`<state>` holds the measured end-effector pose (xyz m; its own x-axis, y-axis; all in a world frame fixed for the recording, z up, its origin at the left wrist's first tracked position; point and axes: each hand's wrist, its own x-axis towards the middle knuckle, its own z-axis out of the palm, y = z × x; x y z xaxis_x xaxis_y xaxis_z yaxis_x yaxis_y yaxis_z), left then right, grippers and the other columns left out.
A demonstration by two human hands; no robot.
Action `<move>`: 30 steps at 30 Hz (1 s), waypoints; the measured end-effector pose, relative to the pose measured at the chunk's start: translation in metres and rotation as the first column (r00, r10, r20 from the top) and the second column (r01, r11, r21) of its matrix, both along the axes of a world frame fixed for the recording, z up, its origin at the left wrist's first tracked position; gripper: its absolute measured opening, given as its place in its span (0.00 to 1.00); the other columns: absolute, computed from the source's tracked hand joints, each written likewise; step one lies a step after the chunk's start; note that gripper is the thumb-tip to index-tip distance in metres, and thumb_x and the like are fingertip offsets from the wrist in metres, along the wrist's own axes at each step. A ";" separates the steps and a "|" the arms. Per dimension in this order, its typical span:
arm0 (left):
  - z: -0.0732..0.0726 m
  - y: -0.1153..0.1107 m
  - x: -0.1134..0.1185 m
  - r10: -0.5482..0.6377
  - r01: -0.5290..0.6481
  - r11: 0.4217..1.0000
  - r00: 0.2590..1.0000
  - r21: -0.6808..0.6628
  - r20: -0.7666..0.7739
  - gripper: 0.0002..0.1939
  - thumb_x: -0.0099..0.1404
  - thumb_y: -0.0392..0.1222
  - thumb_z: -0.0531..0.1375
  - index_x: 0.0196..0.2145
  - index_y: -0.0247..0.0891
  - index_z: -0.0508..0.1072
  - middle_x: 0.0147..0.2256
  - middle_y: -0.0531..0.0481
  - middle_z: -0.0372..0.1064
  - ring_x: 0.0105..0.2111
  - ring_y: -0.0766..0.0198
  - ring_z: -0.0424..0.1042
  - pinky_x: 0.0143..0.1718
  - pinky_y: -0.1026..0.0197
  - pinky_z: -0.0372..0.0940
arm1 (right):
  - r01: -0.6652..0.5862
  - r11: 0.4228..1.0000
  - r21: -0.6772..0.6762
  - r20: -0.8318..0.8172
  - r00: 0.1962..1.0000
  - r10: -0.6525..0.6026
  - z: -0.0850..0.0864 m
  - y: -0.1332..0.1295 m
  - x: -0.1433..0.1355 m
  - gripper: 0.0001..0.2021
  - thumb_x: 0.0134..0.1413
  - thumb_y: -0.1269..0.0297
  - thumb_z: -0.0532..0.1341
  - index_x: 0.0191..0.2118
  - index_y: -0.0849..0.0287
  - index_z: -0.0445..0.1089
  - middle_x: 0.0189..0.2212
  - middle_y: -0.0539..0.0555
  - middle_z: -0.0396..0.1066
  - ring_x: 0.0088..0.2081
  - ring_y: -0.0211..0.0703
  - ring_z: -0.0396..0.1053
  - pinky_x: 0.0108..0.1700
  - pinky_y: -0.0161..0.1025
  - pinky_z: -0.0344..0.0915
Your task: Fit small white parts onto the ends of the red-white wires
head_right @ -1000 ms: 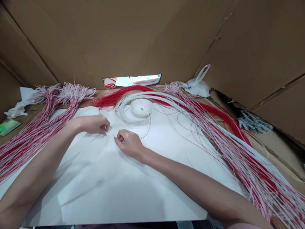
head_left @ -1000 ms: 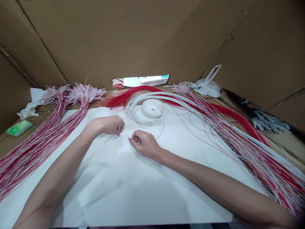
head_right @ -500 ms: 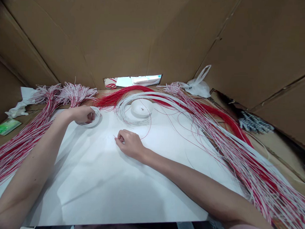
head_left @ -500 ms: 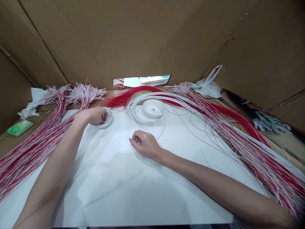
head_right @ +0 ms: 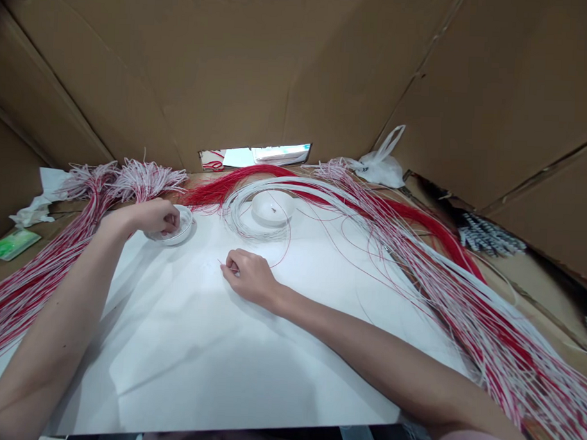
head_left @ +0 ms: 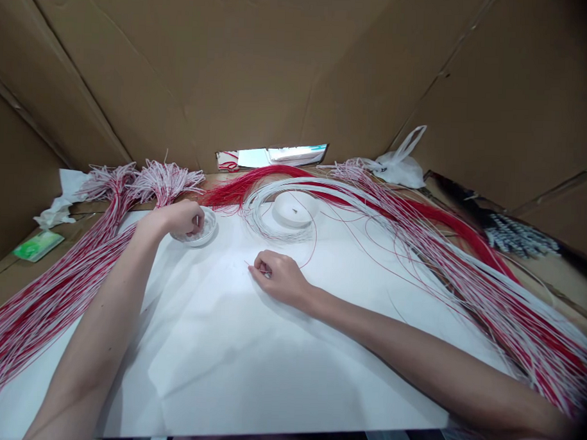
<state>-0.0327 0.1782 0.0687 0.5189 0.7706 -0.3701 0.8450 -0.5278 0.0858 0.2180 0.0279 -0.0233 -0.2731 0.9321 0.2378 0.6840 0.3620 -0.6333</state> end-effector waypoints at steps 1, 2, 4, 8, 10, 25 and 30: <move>0.003 -0.001 0.001 -0.001 0.001 1.000 1.000 0.003 0.005 0.11 0.49 0.32 0.57 0.28 0.38 0.77 0.28 0.49 0.76 0.29 0.61 0.73 0.28 0.66 0.60 | 0.001 1.000 0.000 0.001 1.000 -0.001 0.000 0.000 0.000 0.07 0.57 0.65 0.60 0.29 0.59 0.65 0.27 0.48 0.67 0.28 0.33 0.61 0.31 0.32 0.52; 0.005 -0.003 0.001 -0.002 0.002 1.000 1.000 0.006 0.011 0.11 0.48 0.31 0.56 0.28 0.38 0.77 0.27 0.49 0.76 0.28 0.61 0.73 0.27 0.66 0.60 | 0.002 1.000 0.000 0.002 1.000 -0.002 -0.001 0.000 0.000 0.07 0.57 0.65 0.60 0.29 0.59 0.65 0.27 0.48 0.68 0.28 0.33 0.61 0.31 0.32 0.51; 0.012 -0.008 0.004 -0.010 0.010 1.000 1.000 0.014 0.026 0.11 0.49 0.30 0.55 0.27 0.38 0.76 0.25 0.49 0.75 0.27 0.62 0.73 0.27 0.66 0.60 | 0.004 1.000 0.001 0.003 1.000 -0.004 -0.002 0.000 0.000 0.07 0.58 0.65 0.60 0.29 0.59 0.65 0.27 0.48 0.68 0.28 0.33 0.60 0.31 0.32 0.51; 0.028 -0.026 0.018 -0.064 0.058 0.995 0.995 0.080 0.072 0.09 0.53 0.31 0.54 0.28 0.37 0.74 0.27 0.50 0.74 0.28 0.63 0.71 0.29 0.65 0.60 | -0.001 1.000 0.000 0.006 1.000 0.001 -0.002 0.001 0.000 0.08 0.58 0.65 0.59 0.28 0.59 0.65 0.27 0.48 0.68 0.27 0.33 0.61 0.31 0.32 0.51; 0.030 -0.038 0.030 -0.112 0.101 0.986 0.990 0.131 0.085 0.10 0.55 0.32 0.53 0.30 0.38 0.74 0.30 0.50 0.75 0.29 0.63 0.70 0.31 0.64 0.60 | -0.004 1.000 -0.002 0.006 1.000 0.004 -0.001 0.000 0.000 0.08 0.58 0.65 0.59 0.29 0.59 0.65 0.27 0.48 0.68 0.28 0.33 0.61 0.31 0.32 0.51; -0.022 -0.063 0.079 -0.238 0.233 0.971 0.965 -0.062 -0.112 0.08 0.54 0.30 0.59 0.32 0.35 0.76 0.32 0.44 0.74 0.30 0.58 0.72 0.28 0.62 0.58 | -0.007 1.000 0.004 0.010 1.000 0.007 -0.001 0.000 -0.001 0.07 0.58 0.65 0.59 0.29 0.59 0.65 0.27 0.48 0.67 0.28 0.34 0.62 0.31 0.32 0.51; -0.004 -0.064 0.075 -0.248 0.243 0.967 0.967 -0.074 -0.062 0.06 0.57 0.35 0.61 0.35 0.38 0.76 0.32 0.49 0.74 0.30 0.63 0.71 0.27 0.65 0.58 | -0.009 1.000 0.009 0.013 1.000 0.009 -0.001 0.000 -0.001 0.07 0.58 0.65 0.59 0.29 0.59 0.65 0.27 0.47 0.67 0.28 0.33 0.62 0.31 0.32 0.51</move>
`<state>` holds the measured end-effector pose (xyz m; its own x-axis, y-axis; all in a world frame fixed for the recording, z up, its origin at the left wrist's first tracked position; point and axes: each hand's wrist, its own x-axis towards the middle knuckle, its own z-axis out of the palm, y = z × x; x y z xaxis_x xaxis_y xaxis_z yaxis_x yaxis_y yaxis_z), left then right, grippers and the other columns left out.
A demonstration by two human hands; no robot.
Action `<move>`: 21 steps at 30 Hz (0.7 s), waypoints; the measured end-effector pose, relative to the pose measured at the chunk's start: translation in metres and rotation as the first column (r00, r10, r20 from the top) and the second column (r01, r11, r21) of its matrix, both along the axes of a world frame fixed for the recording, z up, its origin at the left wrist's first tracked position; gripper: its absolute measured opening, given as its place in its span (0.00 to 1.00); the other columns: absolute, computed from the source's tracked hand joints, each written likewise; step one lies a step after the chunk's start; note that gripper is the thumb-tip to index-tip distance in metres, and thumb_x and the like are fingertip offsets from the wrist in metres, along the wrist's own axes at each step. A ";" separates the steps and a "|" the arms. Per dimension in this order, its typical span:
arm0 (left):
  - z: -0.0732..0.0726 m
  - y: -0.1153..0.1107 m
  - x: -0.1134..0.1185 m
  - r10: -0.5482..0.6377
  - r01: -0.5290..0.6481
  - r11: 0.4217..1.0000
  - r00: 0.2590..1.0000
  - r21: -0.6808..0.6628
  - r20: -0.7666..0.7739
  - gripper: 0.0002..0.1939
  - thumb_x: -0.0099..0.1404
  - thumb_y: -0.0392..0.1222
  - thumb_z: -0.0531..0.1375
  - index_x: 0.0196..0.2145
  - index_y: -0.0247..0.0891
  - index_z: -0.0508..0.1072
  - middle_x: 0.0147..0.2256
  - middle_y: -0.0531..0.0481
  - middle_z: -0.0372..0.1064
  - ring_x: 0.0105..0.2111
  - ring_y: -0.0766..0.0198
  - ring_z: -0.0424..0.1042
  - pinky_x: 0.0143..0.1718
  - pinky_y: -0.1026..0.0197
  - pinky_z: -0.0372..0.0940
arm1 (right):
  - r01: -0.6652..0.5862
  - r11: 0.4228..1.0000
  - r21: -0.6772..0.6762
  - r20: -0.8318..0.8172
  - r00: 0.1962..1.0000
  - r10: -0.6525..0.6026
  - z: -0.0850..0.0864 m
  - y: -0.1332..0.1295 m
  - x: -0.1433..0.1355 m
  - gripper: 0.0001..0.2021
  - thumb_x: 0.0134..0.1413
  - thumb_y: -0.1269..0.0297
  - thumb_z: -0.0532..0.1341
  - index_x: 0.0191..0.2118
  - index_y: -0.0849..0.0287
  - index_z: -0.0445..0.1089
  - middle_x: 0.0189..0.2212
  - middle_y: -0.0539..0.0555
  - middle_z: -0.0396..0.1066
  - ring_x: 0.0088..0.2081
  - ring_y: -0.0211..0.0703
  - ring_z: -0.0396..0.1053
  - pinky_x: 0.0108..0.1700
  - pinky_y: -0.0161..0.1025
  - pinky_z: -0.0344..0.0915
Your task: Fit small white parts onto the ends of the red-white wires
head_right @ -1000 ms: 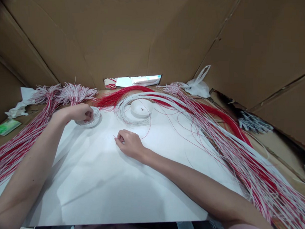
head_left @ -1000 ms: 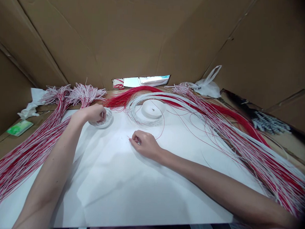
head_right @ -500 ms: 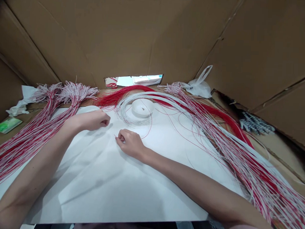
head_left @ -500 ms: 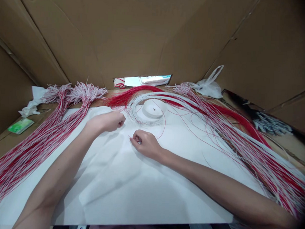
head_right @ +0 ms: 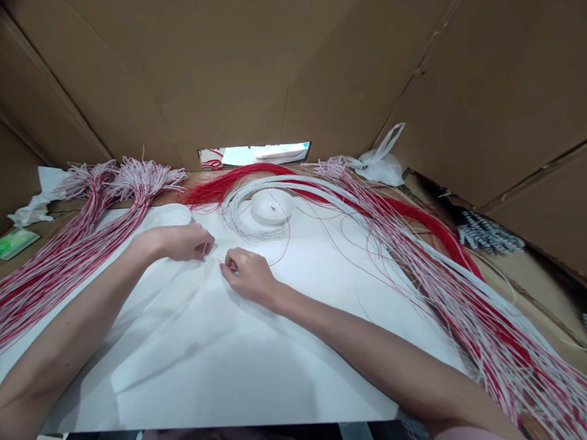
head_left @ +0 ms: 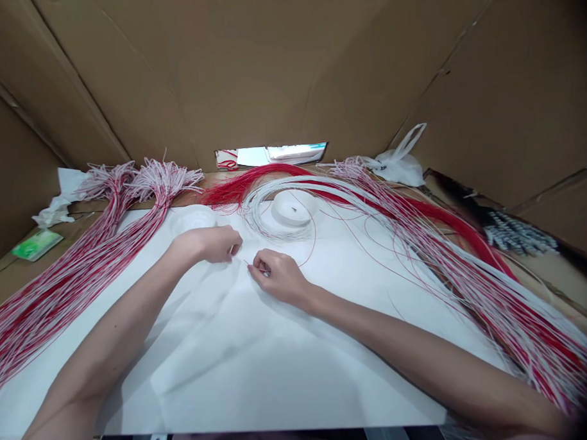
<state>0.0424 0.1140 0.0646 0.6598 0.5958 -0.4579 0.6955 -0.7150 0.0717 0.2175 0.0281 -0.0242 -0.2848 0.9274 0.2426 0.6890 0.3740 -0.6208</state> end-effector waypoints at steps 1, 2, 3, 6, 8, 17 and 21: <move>0.006 0.000 -0.003 0.001 -0.001 1.000 1.000 0.011 0.023 0.06 0.59 0.36 0.60 0.35 0.38 0.75 0.33 0.49 0.74 0.30 0.64 0.71 0.28 0.66 0.58 | 0.000 1.000 0.001 0.000 1.000 0.000 0.000 0.000 0.000 0.07 0.58 0.65 0.59 0.29 0.59 0.65 0.27 0.47 0.67 0.28 0.33 0.62 0.32 0.32 0.51; 0.013 0.002 -0.006 0.004 -0.006 0.999 0.999 0.032 0.048 0.07 0.60 0.36 0.58 0.36 0.38 0.75 0.33 0.49 0.75 0.31 0.64 0.71 0.29 0.66 0.58 | 0.000 1.000 0.002 0.000 1.000 0.000 0.000 0.000 0.000 0.07 0.58 0.65 0.59 0.29 0.59 0.65 0.27 0.47 0.67 0.28 0.33 0.62 0.32 0.32 0.51; 0.020 0.004 -0.011 0.015 -0.019 0.998 0.997 0.061 0.075 0.08 0.62 0.35 0.56 0.37 0.38 0.74 0.34 0.49 0.75 0.31 0.64 0.71 0.29 0.66 0.58 | -0.001 1.000 0.002 -0.001 1.000 0.001 0.000 0.000 0.000 0.07 0.58 0.65 0.59 0.29 0.59 0.65 0.27 0.47 0.67 0.28 0.33 0.62 0.32 0.32 0.51; 0.034 0.016 -0.031 0.101 -0.123 0.980 0.984 0.157 0.146 0.10 0.62 0.36 0.54 0.39 0.38 0.74 0.35 0.49 0.75 0.33 0.63 0.71 0.32 0.65 0.60 | 0.001 1.000 0.000 -0.002 1.000 -0.001 0.000 0.000 0.000 0.07 0.58 0.65 0.59 0.29 0.59 0.65 0.27 0.47 0.67 0.28 0.33 0.61 0.32 0.32 0.51; 0.034 0.028 -0.047 0.182 -0.204 0.964 0.974 0.170 0.138 0.11 0.60 0.37 0.56 0.40 0.38 0.74 0.37 0.48 0.75 0.34 0.62 0.72 0.33 0.65 0.61 | 0.004 1.000 -0.003 -0.002 1.000 -0.004 0.000 0.000 0.000 0.07 0.58 0.65 0.59 0.29 0.59 0.65 0.27 0.47 0.67 0.28 0.33 0.61 0.31 0.32 0.51; -0.012 0.069 -0.079 0.308 -0.308 0.951 0.951 0.033 -0.003 0.14 0.48 0.37 0.60 0.35 0.40 0.76 0.36 0.50 0.77 0.33 0.59 0.75 0.31 0.65 0.63 | 0.006 1.000 -0.016 -0.003 1.000 -0.006 0.001 0.000 0.000 0.08 0.58 0.65 0.59 0.28 0.59 0.64 0.27 0.47 0.67 0.28 0.33 0.61 0.31 0.32 0.51; -0.011 0.071 -0.079 0.310 -0.310 0.951 0.951 0.008 -0.008 0.12 0.48 0.38 0.60 0.33 0.40 0.77 0.33 0.51 0.77 0.33 0.59 0.74 0.29 0.65 0.62 | 0.009 1.000 -0.017 -0.003 1.000 -0.009 0.000 0.000 0.000 0.08 0.58 0.65 0.59 0.29 0.59 0.64 0.27 0.47 0.67 0.28 0.33 0.61 0.31 0.32 0.51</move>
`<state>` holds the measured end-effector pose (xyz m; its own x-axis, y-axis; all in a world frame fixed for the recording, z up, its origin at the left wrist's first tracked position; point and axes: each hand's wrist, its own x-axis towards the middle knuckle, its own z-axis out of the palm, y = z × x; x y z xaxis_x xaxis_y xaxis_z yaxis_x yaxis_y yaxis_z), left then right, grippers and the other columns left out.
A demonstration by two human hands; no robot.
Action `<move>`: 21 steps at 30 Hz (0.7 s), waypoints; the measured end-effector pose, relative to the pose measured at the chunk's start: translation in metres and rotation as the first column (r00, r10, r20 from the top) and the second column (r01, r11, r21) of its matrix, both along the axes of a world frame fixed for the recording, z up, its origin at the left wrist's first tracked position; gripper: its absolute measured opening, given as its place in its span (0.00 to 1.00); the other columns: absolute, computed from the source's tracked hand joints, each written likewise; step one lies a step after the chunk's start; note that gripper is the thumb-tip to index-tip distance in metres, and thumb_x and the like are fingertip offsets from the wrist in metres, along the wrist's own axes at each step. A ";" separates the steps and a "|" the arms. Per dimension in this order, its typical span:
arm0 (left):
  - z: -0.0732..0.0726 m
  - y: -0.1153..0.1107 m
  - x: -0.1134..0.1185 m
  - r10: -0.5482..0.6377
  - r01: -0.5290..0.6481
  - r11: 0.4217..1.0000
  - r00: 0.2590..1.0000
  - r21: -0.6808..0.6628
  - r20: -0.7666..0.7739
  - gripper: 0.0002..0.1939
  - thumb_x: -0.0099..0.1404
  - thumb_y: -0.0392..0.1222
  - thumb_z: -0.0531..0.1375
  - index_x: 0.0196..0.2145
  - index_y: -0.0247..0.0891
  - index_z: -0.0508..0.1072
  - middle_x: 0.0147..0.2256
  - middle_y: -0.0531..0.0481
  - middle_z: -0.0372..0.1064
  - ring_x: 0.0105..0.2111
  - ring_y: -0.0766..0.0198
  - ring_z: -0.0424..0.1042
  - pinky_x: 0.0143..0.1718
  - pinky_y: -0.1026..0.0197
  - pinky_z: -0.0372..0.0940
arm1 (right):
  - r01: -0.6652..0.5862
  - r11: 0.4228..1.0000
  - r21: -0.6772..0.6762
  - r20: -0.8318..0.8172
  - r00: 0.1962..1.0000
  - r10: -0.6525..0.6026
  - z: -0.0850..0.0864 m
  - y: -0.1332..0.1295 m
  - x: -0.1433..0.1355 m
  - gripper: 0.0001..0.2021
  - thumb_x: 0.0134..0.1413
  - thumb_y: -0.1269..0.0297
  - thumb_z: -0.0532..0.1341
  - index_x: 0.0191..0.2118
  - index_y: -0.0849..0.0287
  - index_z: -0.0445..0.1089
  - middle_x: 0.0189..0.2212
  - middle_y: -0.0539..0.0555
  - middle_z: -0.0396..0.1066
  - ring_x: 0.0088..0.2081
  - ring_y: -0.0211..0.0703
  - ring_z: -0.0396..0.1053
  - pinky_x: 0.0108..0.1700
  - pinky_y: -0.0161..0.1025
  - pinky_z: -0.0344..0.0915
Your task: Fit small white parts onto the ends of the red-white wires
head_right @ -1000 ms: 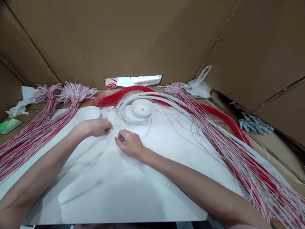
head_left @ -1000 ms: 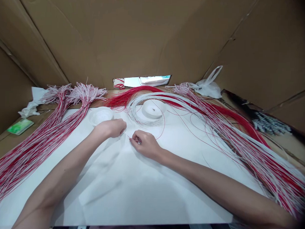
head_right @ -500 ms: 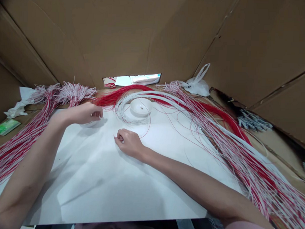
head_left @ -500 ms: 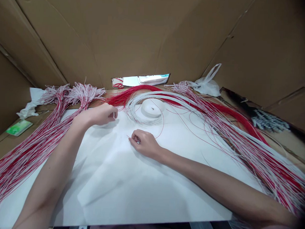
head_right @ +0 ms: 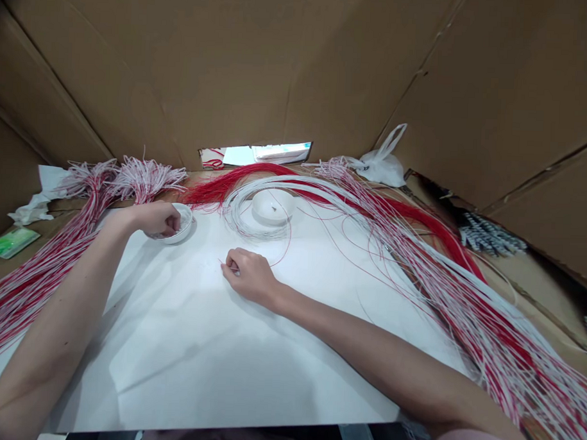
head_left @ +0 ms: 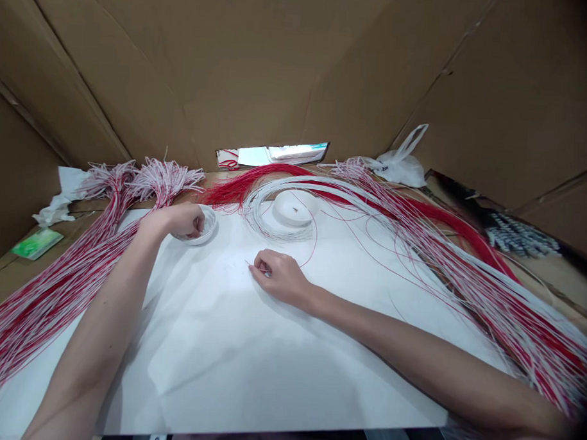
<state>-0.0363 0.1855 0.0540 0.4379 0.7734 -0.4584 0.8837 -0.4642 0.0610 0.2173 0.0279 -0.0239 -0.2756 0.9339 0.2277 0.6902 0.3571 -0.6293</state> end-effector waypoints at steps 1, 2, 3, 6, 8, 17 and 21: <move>0.001 0.000 0.000 0.001 -0.001 1.000 1.000 -0.002 0.000 0.12 0.48 0.38 0.60 0.32 0.40 0.77 0.33 0.51 0.77 0.32 0.60 0.74 0.28 0.66 0.62 | 0.001 1.000 0.000 0.001 1.000 -0.001 0.000 0.000 0.000 0.08 0.58 0.65 0.59 0.29 0.59 0.65 0.27 0.47 0.67 0.28 0.33 0.61 0.31 0.32 0.51; 0.002 -0.001 0.001 0.000 0.000 1.000 1.000 -0.003 -0.001 0.12 0.48 0.38 0.60 0.33 0.40 0.77 0.32 0.51 0.77 0.32 0.60 0.74 0.28 0.66 0.61 | 0.001 1.000 0.000 0.002 1.000 -0.001 0.000 0.000 0.000 0.07 0.58 0.65 0.59 0.29 0.59 0.65 0.27 0.47 0.67 0.28 0.33 0.61 0.31 0.32 0.51; 0.003 -0.002 0.001 -0.001 0.001 1.000 1.000 -0.003 -0.001 0.12 0.48 0.38 0.60 0.33 0.40 0.77 0.32 0.51 0.77 0.31 0.61 0.74 0.27 0.66 0.61 | 0.001 1.000 0.001 0.003 1.000 -0.001 0.000 0.000 0.000 0.07 0.58 0.65 0.59 0.29 0.59 0.65 0.27 0.47 0.67 0.28 0.33 0.61 0.31 0.32 0.51; 0.006 -0.004 0.002 -0.013 0.013 1.000 1.000 0.004 0.003 0.12 0.49 0.37 0.59 0.32 0.39 0.77 0.32 0.51 0.77 0.30 0.62 0.73 0.28 0.66 0.61 | -0.002 1.000 0.004 0.007 1.000 0.002 0.000 0.000 0.001 0.07 0.58 0.65 0.59 0.29 0.59 0.65 0.27 0.48 0.67 0.28 0.33 0.61 0.32 0.32 0.51; 0.011 -0.007 0.004 -0.022 0.022 0.999 1.000 0.025 0.008 0.11 0.50 0.36 0.58 0.31 0.38 0.77 0.32 0.49 0.77 0.31 0.61 0.73 0.28 0.66 0.61 | -0.001 1.000 0.005 0.008 1.000 0.001 0.001 0.000 0.000 0.07 0.58 0.65 0.59 0.29 0.59 0.65 0.27 0.48 0.67 0.28 0.33 0.61 0.31 0.32 0.51; 0.050 -0.049 0.033 -0.155 0.138 0.975 0.984 0.174 0.087 0.10 0.56 0.34 0.53 0.30 0.38 0.74 0.30 0.49 0.74 0.29 0.63 0.69 0.30 0.63 0.58 | -0.005 1.000 0.004 0.007 1.000 0.005 0.001 -0.001 0.000 0.08 0.58 0.65 0.59 0.29 0.59 0.65 0.27 0.48 0.67 0.28 0.33 0.61 0.31 0.33 0.51; 0.038 -0.066 0.057 -0.252 0.242 0.957 0.967 0.160 0.048 0.11 0.56 0.32 0.53 0.31 0.37 0.75 0.29 0.47 0.73 0.27 0.62 0.67 0.28 0.62 0.57 | -0.007 1.000 0.008 0.011 1.000 0.007 0.001 -0.001 0.000 0.08 0.59 0.65 0.58 0.29 0.59 0.64 0.27 0.48 0.67 0.28 0.33 0.61 0.31 0.33 0.51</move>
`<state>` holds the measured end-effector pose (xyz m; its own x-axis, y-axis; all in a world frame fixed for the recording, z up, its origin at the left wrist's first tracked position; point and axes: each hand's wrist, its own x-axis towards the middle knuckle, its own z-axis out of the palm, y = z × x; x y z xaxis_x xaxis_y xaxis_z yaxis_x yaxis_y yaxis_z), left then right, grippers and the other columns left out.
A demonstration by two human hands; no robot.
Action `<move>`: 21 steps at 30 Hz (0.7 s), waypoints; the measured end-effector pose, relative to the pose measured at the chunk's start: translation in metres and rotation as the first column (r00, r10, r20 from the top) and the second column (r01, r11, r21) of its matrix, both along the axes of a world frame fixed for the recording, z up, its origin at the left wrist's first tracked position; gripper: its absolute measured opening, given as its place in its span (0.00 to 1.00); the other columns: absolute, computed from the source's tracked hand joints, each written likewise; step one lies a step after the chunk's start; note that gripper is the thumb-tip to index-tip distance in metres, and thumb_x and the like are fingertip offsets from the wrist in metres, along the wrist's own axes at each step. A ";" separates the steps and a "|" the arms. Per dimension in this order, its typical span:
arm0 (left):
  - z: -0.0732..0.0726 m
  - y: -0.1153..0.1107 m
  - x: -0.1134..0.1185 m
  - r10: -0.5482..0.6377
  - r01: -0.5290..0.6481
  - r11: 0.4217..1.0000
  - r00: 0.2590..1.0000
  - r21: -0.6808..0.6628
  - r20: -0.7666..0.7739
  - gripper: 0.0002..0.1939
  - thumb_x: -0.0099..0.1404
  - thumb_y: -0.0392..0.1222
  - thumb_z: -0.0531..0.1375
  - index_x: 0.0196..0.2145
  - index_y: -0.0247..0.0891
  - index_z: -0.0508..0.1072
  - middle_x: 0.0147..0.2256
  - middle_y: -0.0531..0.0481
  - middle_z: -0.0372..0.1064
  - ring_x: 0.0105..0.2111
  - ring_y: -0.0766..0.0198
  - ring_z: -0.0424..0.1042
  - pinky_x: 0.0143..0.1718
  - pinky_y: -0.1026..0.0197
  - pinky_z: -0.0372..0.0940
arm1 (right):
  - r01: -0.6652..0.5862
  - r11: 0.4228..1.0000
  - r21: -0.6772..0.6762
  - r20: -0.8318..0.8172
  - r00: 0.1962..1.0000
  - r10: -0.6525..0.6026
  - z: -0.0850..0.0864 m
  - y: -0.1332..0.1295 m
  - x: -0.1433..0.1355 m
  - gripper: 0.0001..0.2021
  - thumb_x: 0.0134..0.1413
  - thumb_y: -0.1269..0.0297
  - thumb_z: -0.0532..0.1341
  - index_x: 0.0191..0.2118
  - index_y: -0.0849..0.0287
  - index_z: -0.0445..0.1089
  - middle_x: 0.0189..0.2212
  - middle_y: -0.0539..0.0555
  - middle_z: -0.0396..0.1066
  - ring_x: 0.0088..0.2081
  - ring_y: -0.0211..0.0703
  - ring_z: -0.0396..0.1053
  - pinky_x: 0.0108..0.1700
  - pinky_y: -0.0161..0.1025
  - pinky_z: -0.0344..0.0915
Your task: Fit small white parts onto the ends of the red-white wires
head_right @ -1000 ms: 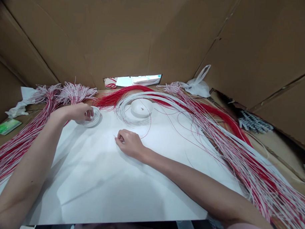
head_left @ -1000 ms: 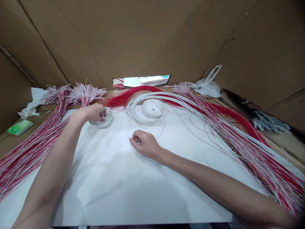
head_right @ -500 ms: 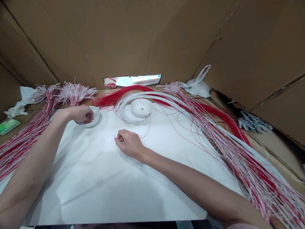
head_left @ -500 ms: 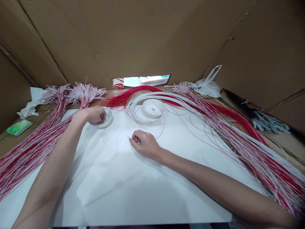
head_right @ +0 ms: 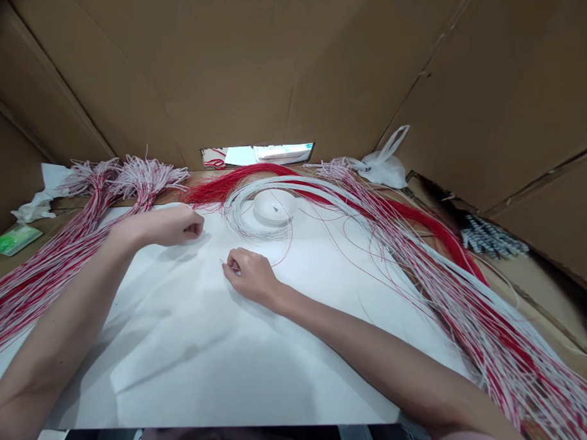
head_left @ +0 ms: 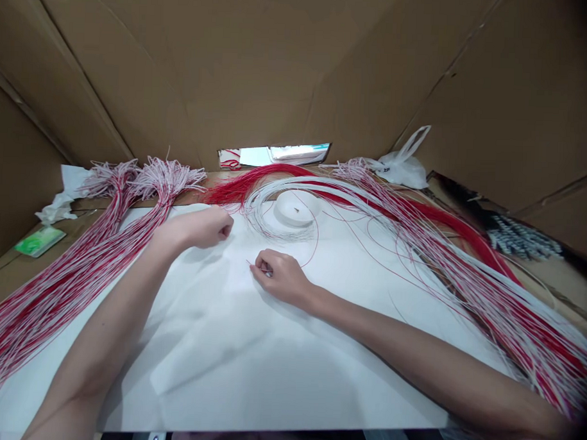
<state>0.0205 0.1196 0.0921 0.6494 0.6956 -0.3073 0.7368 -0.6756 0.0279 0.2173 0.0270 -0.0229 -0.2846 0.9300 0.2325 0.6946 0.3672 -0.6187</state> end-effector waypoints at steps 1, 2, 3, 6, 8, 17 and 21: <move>-0.005 -0.002 0.005 -0.007 0.007 1.000 1.000 -0.022 -0.019 0.11 0.56 0.32 0.53 0.31 0.37 0.75 0.30 0.46 0.73 0.27 0.61 0.68 0.27 0.62 0.56 | 0.000 1.000 0.002 0.002 1.000 0.000 0.000 0.000 0.000 0.08 0.58 0.65 0.59 0.29 0.59 0.64 0.27 0.47 0.67 0.28 0.33 0.61 0.31 0.33 0.51; -0.010 -0.004 0.009 -0.013 0.011 0.999 0.999 -0.043 -0.037 0.11 0.55 0.31 0.54 0.30 0.37 0.75 0.30 0.46 0.73 0.27 0.61 0.68 0.27 0.62 0.56 | -0.001 1.000 0.004 0.003 1.000 0.001 0.000 0.000 0.000 0.08 0.58 0.65 0.59 0.29 0.59 0.64 0.27 0.47 0.67 0.28 0.33 0.61 0.32 0.33 0.51; -0.016 -0.005 0.013 -0.019 0.016 0.998 0.998 -0.061 -0.056 0.11 0.54 0.30 0.54 0.30 0.37 0.76 0.30 0.45 0.73 0.27 0.61 0.68 0.27 0.62 0.57 | -0.002 1.000 0.006 0.005 1.000 0.002 0.000 0.000 0.000 0.08 0.58 0.65 0.59 0.29 0.59 0.64 0.27 0.47 0.67 0.28 0.33 0.61 0.32 0.33 0.51; -0.027 -0.007 0.021 -0.033 0.021 0.994 0.993 -0.106 -0.111 0.10 0.53 0.29 0.56 0.30 0.36 0.76 0.31 0.44 0.74 0.29 0.59 0.71 0.28 0.62 0.59 | -0.004 1.000 0.006 0.008 1.000 0.004 -0.001 0.001 0.000 0.08 0.59 0.65 0.58 0.29 0.59 0.65 0.27 0.48 0.67 0.28 0.34 0.61 0.31 0.33 0.51; -0.032 -0.008 0.024 -0.037 0.019 0.991 0.990 -0.129 -0.135 0.09 0.53 0.29 0.58 0.30 0.35 0.76 0.31 0.44 0.74 0.30 0.59 0.72 0.29 0.62 0.59 | -0.004 1.000 0.005 0.009 1.000 0.004 -0.001 0.001 0.000 0.08 0.59 0.64 0.58 0.29 0.59 0.65 0.27 0.48 0.67 0.28 0.34 0.62 0.31 0.33 0.51; -0.015 -0.005 0.013 -0.022 0.015 0.995 0.997 -0.102 -0.068 0.08 0.57 0.34 0.57 0.34 0.38 0.76 0.32 0.48 0.74 0.29 0.62 0.71 0.27 0.64 0.58 | -0.008 1.000 0.010 0.009 1.000 0.008 -0.001 0.001 0.000 0.07 0.58 0.65 0.58 0.29 0.59 0.65 0.27 0.48 0.67 0.28 0.34 0.62 0.32 0.33 0.51; 0.007 0.006 -0.008 0.052 -0.053 0.998 0.998 0.045 0.030 0.13 0.60 0.34 0.51 0.38 0.38 0.74 0.35 0.46 0.74 0.33 0.61 0.71 0.33 0.63 0.60 | -0.002 1.000 0.006 0.006 1.000 0.002 0.000 0.001 0.000 0.07 0.58 0.65 0.59 0.29 0.59 0.65 0.27 0.48 0.67 0.28 0.34 0.61 0.31 0.33 0.51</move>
<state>0.0122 0.1256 0.0995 0.6201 0.7417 -0.2556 0.7704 -0.6372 0.0197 0.2171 0.0276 -0.0229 -0.2884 0.9279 0.2363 0.6976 0.3727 -0.6120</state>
